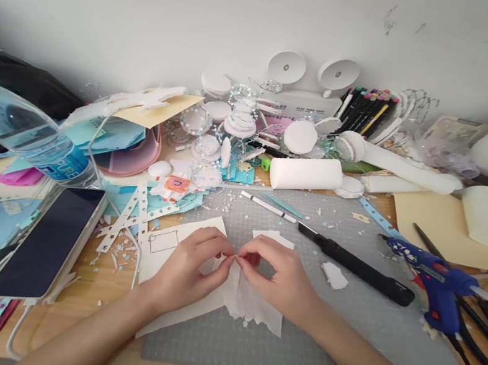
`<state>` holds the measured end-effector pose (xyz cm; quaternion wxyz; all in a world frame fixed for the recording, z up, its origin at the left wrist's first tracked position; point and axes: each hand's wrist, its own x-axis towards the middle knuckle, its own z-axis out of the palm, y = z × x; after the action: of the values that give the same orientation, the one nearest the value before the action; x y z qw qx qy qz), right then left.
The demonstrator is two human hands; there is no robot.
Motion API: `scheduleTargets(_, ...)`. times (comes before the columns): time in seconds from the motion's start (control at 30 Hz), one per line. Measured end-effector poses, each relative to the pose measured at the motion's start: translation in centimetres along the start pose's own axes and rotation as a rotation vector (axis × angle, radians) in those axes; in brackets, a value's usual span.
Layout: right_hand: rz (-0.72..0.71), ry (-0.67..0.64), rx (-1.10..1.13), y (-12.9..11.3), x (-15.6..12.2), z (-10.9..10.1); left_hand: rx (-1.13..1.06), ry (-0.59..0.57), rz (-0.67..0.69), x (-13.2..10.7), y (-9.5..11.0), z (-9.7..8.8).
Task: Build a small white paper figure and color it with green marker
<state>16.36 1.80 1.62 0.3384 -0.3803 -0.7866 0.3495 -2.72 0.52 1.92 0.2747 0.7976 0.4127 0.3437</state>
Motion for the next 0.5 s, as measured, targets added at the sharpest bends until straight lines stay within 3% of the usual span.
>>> scheduleTargets(0.37,-0.098,0.02,-0.035,0.16,-0.19,0.17,-0.012,-0.008,0.003,0.11,0.11,0.03)
scheduleTargets(0.5,-0.174,0.027,-0.051,0.2,-0.31,0.31,-0.109,-0.01,-0.071,0.18,0.45,-0.12)
